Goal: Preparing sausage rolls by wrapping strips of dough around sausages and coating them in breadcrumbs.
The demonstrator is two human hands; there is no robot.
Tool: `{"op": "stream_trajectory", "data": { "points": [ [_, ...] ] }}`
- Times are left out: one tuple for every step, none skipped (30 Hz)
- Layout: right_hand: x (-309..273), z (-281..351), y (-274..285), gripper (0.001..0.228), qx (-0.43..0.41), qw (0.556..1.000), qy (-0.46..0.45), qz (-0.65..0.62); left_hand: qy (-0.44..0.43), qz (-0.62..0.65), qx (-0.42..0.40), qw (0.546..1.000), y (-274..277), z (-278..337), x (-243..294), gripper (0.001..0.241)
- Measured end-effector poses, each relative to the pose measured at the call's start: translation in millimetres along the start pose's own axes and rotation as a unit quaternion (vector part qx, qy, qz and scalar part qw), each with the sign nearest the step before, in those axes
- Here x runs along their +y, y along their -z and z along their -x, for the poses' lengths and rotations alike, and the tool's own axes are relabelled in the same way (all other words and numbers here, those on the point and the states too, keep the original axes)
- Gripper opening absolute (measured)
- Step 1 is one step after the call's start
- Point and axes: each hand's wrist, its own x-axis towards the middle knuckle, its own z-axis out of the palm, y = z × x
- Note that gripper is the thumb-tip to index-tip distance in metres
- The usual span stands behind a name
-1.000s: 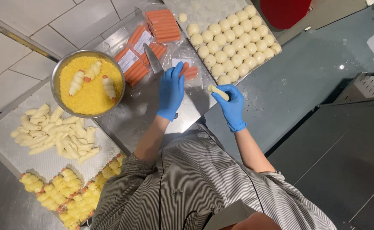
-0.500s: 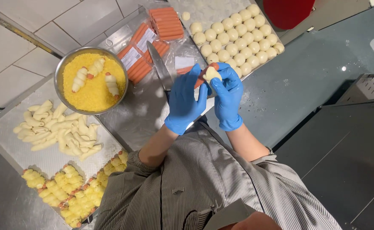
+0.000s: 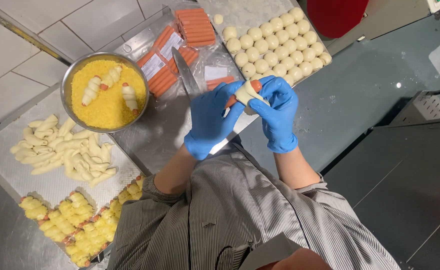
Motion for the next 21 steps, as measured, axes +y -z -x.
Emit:
{"op": "stream_trajectory", "data": {
  "points": [
    [-17,-5,-9,0.021,-0.001,1.0,0.001,0.0,-0.001,0.0,0.001,1.0,2,2,0,0.045],
    [-34,-9,-18,0.035,-0.02,0.998,-0.051,-0.019,0.045,0.117,-0.026,0.992,4,5,0,0.037],
    [-51,-13,-28,0.055,-0.039,0.993,-0.102,-0.038,0.091,0.233,-0.053,0.967,6,7,0,0.03],
    [-40,-11,-17,0.055,-0.04,0.993,-0.102,-0.038,0.09,0.232,-0.053,0.967,8,7,-2,0.03],
    [-30,-8,-6,0.046,-0.089,0.994,-0.069,0.007,0.162,0.341,-0.081,0.922,11,8,-5,0.028],
    [-19,-4,5,0.043,-0.138,0.988,-0.035,0.052,0.23,0.444,-0.108,0.859,13,8,-7,0.026],
    [-18,-5,5,0.043,-0.138,0.989,-0.034,0.052,0.23,0.443,-0.108,0.86,13,8,-7,0.026],
    [-16,-5,6,0.041,-0.129,0.99,-0.028,0.051,0.247,0.451,-0.107,0.851,12,8,-6,0.029],
    [-15,-6,6,0.04,-0.121,0.991,-0.022,0.05,0.263,0.458,-0.105,0.842,11,8,-5,0.031],
    [-13,-7,7,0.04,-0.121,0.991,-0.022,0.05,0.263,0.458,-0.105,0.843,13,5,1,0.031],
    [-11,-8,8,0.04,-0.109,0.993,-0.021,0.047,0.22,0.385,-0.072,0.893,14,3,8,0.033],
    [-8,-8,9,0.041,-0.098,0.994,-0.021,0.044,0.175,0.309,-0.038,0.934,15,1,15,0.035],
    [-8,-9,10,0.041,-0.099,0.994,-0.021,0.044,0.174,0.309,-0.038,0.934,18,-1,17,0.035],
    [-7,-9,11,0.041,-0.097,0.994,-0.017,0.053,0.123,0.212,-0.026,0.969,20,-3,18,0.033],
    [-6,-9,11,0.041,-0.095,0.993,-0.015,0.062,0.072,0.112,-0.015,0.991,23,-4,20,0.032],
    [-7,-11,7,0.041,-0.095,0.993,-0.016,0.062,0.073,0.112,-0.015,0.991,25,-1,18,0.032],
    [-9,-14,4,0.043,-0.107,0.991,-0.003,0.085,0.068,0.076,-0.044,0.994,26,1,15,0.027],
    [-11,-17,0,0.046,-0.119,0.987,0.01,0.109,0.063,0.04,-0.072,0.995,27,3,13,0.026],
    [-19,-20,-7,0.046,-0.118,0.987,0.01,0.109,0.063,0.04,-0.073,0.995,26,6,7,0.026],
    [-28,-24,-15,0.05,-0.166,0.979,-0.019,0.115,0.127,0.151,-0.104,0.975,25,9,2,0.028],
    [-36,-27,-23,0.055,-0.212,0.969,-0.048,0.119,0.189,0.258,-0.132,0.938,24,13,-3,0.033]
  ]
}}
